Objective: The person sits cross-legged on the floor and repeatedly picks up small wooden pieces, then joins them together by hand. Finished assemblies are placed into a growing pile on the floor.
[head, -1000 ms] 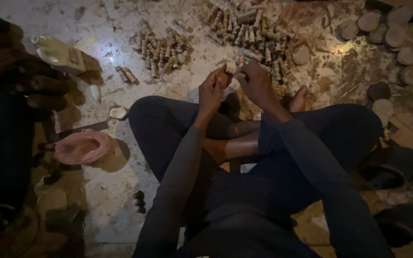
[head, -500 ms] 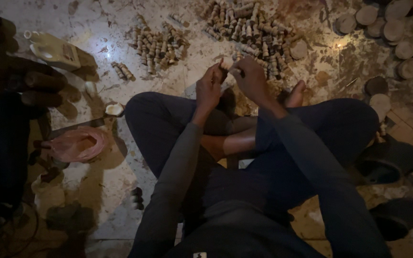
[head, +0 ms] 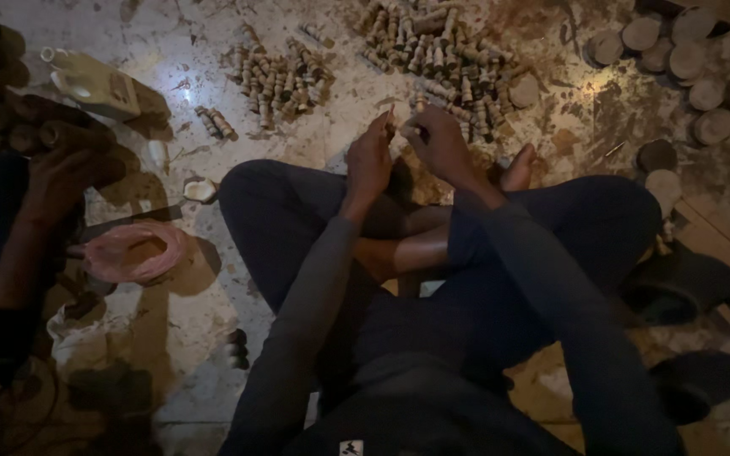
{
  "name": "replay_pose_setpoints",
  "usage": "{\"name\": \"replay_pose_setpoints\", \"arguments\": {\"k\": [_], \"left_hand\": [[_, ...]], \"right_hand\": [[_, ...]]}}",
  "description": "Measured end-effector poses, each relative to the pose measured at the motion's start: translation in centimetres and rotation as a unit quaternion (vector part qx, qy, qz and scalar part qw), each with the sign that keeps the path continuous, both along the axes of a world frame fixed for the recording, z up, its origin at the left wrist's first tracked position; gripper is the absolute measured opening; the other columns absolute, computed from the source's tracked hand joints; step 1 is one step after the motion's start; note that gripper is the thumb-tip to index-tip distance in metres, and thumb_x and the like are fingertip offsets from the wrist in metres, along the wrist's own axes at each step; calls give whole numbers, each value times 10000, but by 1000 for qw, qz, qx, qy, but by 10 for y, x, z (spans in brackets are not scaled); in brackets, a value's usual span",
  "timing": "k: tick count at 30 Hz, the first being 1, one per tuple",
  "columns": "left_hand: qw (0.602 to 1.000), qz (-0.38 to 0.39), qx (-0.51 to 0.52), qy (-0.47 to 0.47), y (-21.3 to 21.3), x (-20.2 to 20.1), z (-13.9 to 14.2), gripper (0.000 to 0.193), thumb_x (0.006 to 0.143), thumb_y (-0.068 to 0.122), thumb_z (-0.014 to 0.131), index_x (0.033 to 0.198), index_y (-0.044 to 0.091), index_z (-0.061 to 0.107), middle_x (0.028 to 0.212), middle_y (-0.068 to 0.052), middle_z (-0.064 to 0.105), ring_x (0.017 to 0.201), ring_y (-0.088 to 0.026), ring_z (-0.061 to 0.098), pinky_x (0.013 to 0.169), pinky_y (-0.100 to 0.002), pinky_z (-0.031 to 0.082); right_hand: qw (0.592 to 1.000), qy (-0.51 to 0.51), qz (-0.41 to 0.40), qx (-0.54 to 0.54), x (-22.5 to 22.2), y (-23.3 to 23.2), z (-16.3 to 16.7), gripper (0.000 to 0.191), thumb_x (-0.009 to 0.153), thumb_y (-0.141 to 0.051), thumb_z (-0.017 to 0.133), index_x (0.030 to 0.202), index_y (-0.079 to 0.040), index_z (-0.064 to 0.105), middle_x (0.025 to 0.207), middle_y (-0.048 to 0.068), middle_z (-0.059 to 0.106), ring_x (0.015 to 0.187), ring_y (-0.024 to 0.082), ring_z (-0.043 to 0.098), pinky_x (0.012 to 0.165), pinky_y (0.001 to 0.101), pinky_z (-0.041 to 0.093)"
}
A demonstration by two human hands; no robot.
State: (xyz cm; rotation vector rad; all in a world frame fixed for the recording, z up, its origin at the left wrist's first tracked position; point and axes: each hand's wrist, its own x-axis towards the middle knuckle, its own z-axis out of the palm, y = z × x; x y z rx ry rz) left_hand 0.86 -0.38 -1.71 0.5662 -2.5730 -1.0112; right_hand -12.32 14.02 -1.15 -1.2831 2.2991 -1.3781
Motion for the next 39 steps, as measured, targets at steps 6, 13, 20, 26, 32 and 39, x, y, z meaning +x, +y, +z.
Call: {"name": "replay_pose_setpoints", "arguments": {"k": [6,13,20,26,32,39], "left_hand": [[999,-19,28,24,0,0,-1,384,1195,217,478,1547,99,577,741,-151,608,525,-220,439,495,-421,354],[999,-11,-31,-16,2,0,6,403,1172,90,519,1573,101,551,805,-198,675,574,-356,509,557,-496,418],[992,-18,-61,107,6,-3,6,414,1131,49,543,1543,84,555,1123,-226,746,908,-378,710,724,-496,579],[995,21,5,100,-1,-1,7,378,1190,119,506,1559,137,585,954,-199,710,711,-309,613,642,-454,492],[991,71,105,35,-7,-4,8,352,1166,164,528,1500,128,630,758,-117,683,458,-197,453,475,-388,365],[984,78,138,80,-9,-5,-5,351,1152,171,527,1483,115,628,1150,-179,780,797,-228,769,701,-387,645]], "right_hand": [[998,47,-32,-7,-4,-1,-5,226,1067,-180,790,958,4,716,879,186,500,777,326,526,699,495,419],[998,45,-10,-30,-11,1,-11,233,1077,-191,780,1008,19,705,906,151,519,807,314,541,738,465,446],[998,15,-35,-39,-20,1,-19,176,1042,-146,793,1041,19,731,923,139,586,731,245,609,662,414,498],[979,-145,-84,-116,-31,3,-5,207,1079,-145,756,1209,15,729,1015,98,705,852,151,711,756,347,587],[956,-250,-17,-153,-30,5,28,239,1109,-147,752,1309,-21,727,1137,90,751,1023,161,746,905,354,638],[926,-301,57,-219,-28,6,33,219,1094,-113,759,1292,-28,720,1177,85,769,1117,168,757,1010,372,636]]}}
